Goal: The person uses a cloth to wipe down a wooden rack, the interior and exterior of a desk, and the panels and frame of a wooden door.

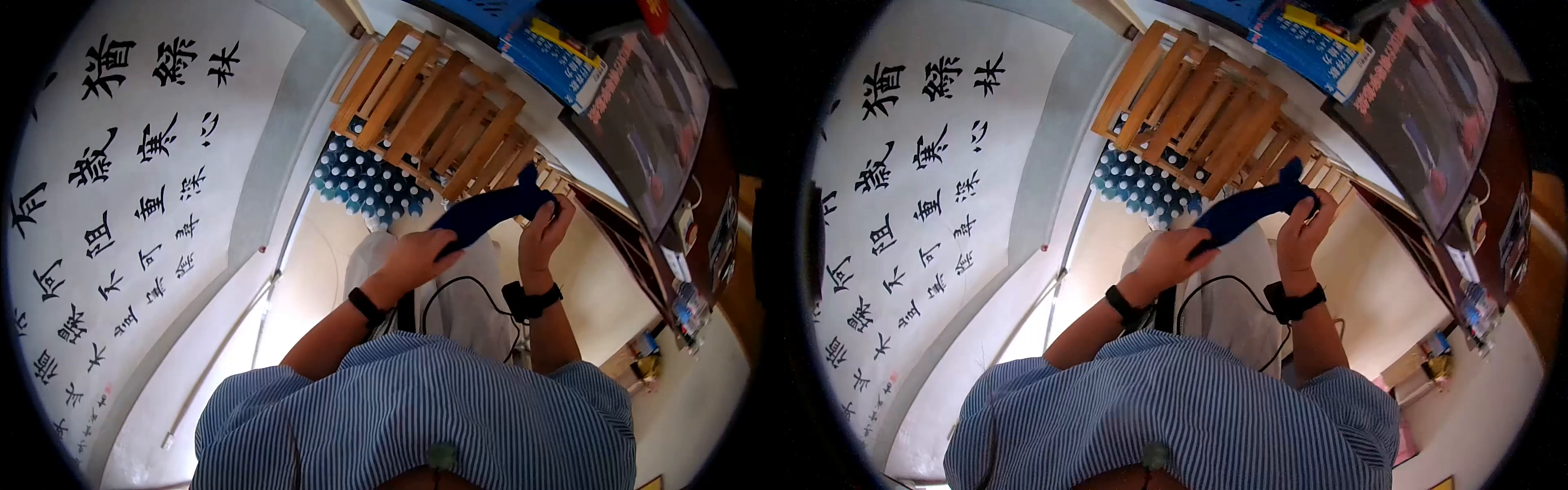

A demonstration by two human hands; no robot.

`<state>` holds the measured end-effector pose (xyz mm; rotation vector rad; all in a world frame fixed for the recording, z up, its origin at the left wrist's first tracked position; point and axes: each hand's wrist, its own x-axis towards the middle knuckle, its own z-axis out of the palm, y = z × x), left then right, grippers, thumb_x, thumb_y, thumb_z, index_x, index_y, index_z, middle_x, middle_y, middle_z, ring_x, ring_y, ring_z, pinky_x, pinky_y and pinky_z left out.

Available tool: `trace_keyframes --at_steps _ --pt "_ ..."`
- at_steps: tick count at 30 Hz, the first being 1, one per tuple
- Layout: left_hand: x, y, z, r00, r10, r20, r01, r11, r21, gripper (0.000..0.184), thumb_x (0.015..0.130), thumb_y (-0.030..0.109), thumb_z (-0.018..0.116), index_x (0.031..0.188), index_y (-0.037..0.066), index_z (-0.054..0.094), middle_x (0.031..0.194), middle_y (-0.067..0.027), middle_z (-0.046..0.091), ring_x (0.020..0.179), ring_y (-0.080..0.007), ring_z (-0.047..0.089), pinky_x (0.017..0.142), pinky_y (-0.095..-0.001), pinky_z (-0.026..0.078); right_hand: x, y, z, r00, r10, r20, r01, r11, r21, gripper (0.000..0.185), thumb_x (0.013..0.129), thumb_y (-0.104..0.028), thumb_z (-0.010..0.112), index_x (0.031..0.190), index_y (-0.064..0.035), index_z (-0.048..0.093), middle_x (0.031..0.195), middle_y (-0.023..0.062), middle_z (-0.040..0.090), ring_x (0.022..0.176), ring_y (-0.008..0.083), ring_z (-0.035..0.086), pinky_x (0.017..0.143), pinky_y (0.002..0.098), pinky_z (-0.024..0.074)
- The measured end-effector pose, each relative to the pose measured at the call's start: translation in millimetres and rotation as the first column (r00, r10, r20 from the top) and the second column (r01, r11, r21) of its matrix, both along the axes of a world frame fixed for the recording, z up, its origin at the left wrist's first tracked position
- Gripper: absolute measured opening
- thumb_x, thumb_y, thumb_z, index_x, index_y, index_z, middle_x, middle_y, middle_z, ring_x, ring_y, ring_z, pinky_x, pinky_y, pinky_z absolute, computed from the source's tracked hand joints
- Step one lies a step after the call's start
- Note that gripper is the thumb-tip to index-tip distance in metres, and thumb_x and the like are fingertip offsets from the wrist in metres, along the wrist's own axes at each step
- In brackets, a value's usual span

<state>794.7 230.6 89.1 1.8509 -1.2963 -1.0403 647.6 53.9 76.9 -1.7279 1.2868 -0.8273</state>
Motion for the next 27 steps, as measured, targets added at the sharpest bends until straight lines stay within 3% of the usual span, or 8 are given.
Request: trace_keyframes --at_steps 4,7,11,17,19,20,23,27 --pt "-8.1 16.0 -15.7 0.954 -0.299 -0.017 0.299 0.950 0.085 0.032 0.091 0.023 0.060 0.117 0.007 0.053 0.105 -0.0146 0.063 0.088 -0.0359 0.063 0.073 -0.0427 0.051 -36.4 30.2 -22.7 0.968 -0.180 -0.177 0.191 0.981 0.044 0.014 0.092 -0.011 0.056 0.100 0.0000 0.055 0.082 0.0092 0.053 0.069 0.0159 0.050 0.064 0.0288 0.0445" --pt "-6.9 35.4 -28.7 0.966 -0.230 -0.118 0.253 0.934 0.253 0.033 0.092 0.024 0.058 0.121 0.008 0.052 0.110 -0.0150 0.061 0.090 -0.0365 0.062 0.074 -0.0440 0.051 -60.8 48.7 -43.5 0.942 -0.164 -0.294 0.223 0.958 0.182 0.014 0.090 -0.013 0.059 0.097 -0.0012 0.057 0.078 0.0103 0.056 0.068 0.0182 0.055 0.065 0.0307 0.0461" --pt "-10.1 35.2 -58.7 0.979 -0.199 -0.045 0.204 0.962 0.182 0.035 0.096 0.016 0.051 0.131 0.011 0.049 0.107 -0.0181 0.060 0.095 -0.0382 0.061 0.078 -0.0437 0.051 -57.2 43.5 -77.9 0.942 -0.157 -0.297 0.206 0.968 0.142 0.017 0.089 -0.014 0.061 0.102 -0.0024 0.059 0.081 0.0122 0.061 0.075 0.0210 0.060 0.070 0.0314 0.0481" --pt "-47.3 -36.9 -131.7 0.984 -0.166 0.064 0.166 0.986 0.008 0.047 0.097 0.012 0.048 0.143 0.015 0.039 0.124 -0.0215 0.050 0.105 -0.0403 0.055 0.087 -0.0426 0.050 -24.7 -56.3 -149.6 0.967 -0.212 0.139 0.219 0.975 -0.037 0.023 0.093 -0.001 0.053 0.116 -0.0027 0.054 0.110 0.0128 0.058 0.101 0.0220 0.060 0.085 0.0316 0.0499" --pt "-63.2 -55.2 -170.9 0.977 -0.124 0.172 0.134 0.990 -0.043 0.052 0.096 0.010 0.049 0.145 0.016 0.035 0.130 -0.0219 0.046 0.111 -0.0414 0.052 0.089 -0.0437 0.049 -15.6 -91.9 -179.4 0.997 0.036 -0.061 -0.049 0.971 -0.232 0.043 0.090 -0.013 0.061 0.131 -0.0050 0.049 0.136 0.0225 0.046 0.126 0.0383 0.045 0.105 0.0430 0.0373" --pt "-66.2 -60.1 -189.2 0.938 -0.218 0.271 0.203 0.976 0.081 0.059 0.094 0.015 0.053 0.148 0.012 0.030 0.143 -0.0238 0.035 0.129 -0.0429 0.037 0.105 -0.0480 0.036 -6.8 -94.7 -197.3 0.977 0.068 -0.201 -0.112 0.969 -0.218 0.054 0.091 -0.028 0.059 0.139 -0.0078 0.043 0.147 0.0240 0.034 0.136 0.0403 0.032 0.112 0.0463 0.0263" --pt "-74.6 -66.5 -218.8 0.831 -0.185 0.524 0.155 0.983 0.101 0.070 0.090 0.023 0.058 0.149 0.007 0.024 0.152 -0.0256 0.021 0.140 -0.0416 0.022 0.114 -0.0498 0.021 5.3 -80.2 -230.1 0.761 0.084 -0.643 -0.319 0.912 -0.259 0.058 0.093 -0.034 0.056 0.143 -0.0091 0.040 0.151 0.0263 0.025 0.140 0.0422 0.024 0.114 0.0472 0.0213" --pt "-66.0 -68.2 -224.0 0.893 -0.065 0.444 0.001 0.990 0.143 0.092 0.081 0.036 0.068 0.149 -0.002 0.018 0.155 -0.0283 0.009 0.144 -0.0417 0.011 0.116 -0.0517 0.011 -3.3 -52.0 -230.2 0.636 0.171 -0.753 -0.469 0.860 -0.201 0.059 0.094 -0.034 0.047 0.142 -0.0004 0.038 0.151 0.0269 0.025 0.142 0.0407 0.019 0.117 0.0491 0.0130"
